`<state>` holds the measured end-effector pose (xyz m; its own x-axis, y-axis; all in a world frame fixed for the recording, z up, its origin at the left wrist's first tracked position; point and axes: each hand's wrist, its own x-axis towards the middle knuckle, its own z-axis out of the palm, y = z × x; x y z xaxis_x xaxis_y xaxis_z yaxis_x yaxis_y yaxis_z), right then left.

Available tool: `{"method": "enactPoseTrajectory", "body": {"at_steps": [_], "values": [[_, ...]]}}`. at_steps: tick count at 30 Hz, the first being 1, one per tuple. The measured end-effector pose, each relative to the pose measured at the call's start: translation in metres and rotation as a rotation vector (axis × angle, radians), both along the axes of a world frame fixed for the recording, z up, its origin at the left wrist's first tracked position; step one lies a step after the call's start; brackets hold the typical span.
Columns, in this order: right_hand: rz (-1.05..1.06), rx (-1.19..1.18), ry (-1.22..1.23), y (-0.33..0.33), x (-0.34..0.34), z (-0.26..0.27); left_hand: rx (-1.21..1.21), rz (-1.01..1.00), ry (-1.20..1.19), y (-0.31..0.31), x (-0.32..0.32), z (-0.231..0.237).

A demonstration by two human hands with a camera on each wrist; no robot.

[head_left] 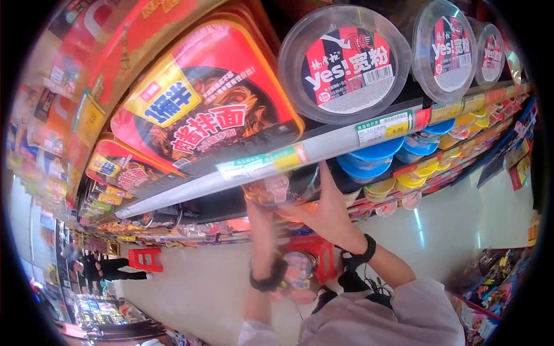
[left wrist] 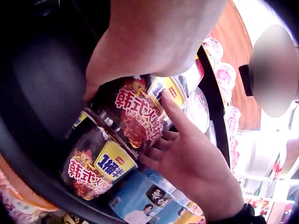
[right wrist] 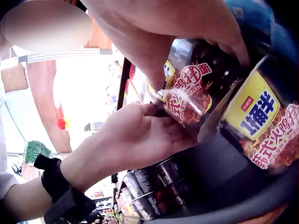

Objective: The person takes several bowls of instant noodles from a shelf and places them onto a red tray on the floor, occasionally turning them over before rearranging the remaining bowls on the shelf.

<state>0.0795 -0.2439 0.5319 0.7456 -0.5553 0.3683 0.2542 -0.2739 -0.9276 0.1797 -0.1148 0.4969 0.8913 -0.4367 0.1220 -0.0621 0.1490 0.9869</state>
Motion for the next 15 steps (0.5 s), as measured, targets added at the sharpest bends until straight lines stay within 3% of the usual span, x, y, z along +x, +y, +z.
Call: {"method": "enactPoseTrajectory", "body": {"at_steps": [5,8,10,12,14,15], "values": [[0.020,-0.008,0.024,0.023,-0.010,-0.013,0.004,0.085,0.105,0.020,-0.034,0.015],[0.048,0.019,-0.008,0.045,-0.018,-0.018,0.199,0.089,-0.092,0.049,-0.037,0.008],[0.032,-0.026,0.001,0.061,-0.028,-0.016,0.159,0.144,0.104,0.060,-0.056,0.027],[0.057,0.031,0.012,0.079,-0.035,-0.013,0.190,0.117,0.099,0.082,-0.061,0.020],[0.092,0.119,0.035,0.101,-0.043,-0.015,0.300,0.007,-0.101,0.123,-0.051,-0.017],[0.092,0.122,0.049,0.112,-0.047,-0.018,0.069,-0.061,-0.033,0.131,-0.056,-0.016]]}}
